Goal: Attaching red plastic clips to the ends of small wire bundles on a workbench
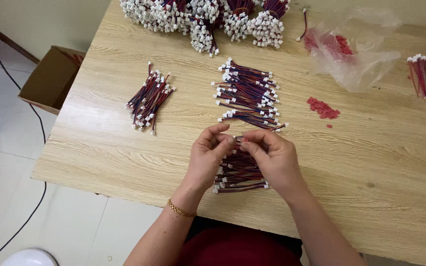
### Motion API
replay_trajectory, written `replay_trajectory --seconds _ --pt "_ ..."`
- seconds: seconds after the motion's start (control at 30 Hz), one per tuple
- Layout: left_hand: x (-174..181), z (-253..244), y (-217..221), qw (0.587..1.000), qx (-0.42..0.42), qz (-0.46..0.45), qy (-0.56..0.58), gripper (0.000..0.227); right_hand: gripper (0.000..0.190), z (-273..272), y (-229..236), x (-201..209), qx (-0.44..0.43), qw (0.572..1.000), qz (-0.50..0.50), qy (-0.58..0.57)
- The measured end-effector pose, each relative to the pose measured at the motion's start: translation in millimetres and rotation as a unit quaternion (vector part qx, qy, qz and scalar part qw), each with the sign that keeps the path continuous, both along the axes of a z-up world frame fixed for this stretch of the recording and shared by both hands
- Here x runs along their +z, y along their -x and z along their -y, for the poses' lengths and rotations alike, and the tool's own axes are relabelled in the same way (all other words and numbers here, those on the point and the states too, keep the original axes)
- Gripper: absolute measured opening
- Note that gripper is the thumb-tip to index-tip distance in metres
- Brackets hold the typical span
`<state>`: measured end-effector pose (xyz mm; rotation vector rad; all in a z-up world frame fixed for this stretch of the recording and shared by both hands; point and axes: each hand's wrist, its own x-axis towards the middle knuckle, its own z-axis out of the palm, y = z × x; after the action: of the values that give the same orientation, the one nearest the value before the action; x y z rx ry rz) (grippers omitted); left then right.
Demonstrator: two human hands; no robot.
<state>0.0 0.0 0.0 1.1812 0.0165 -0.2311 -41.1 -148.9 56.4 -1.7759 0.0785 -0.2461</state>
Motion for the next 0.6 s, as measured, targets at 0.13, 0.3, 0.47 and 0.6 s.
replay_trajectory --seconds 0.13,0.3,0.47,0.6 --pt "3.8 -0.1 0.6 1.000 -0.008 0.005 0.006 0.033 0.010 1.1 -3.4 15.3 -0.010 0.953 0.150 0.263" --pt "4.4 -0.6 3.1 0.998 -0.021 0.000 0.059 0.036 0.011 5.0 -7.5 14.7 0.012 0.934 0.160 0.319" --pt "-5.6 -2.1 2.3 0.994 -0.045 -0.029 0.100 0.037 0.011 -2.1 -7.7 15.3 0.043 0.975 0.104 0.191" --pt "-0.4 -2.2 3.2 0.987 -0.054 -0.039 0.144 0.039 0.016 -3.1 -5.8 20.4 0.050 0.991 0.062 0.104"
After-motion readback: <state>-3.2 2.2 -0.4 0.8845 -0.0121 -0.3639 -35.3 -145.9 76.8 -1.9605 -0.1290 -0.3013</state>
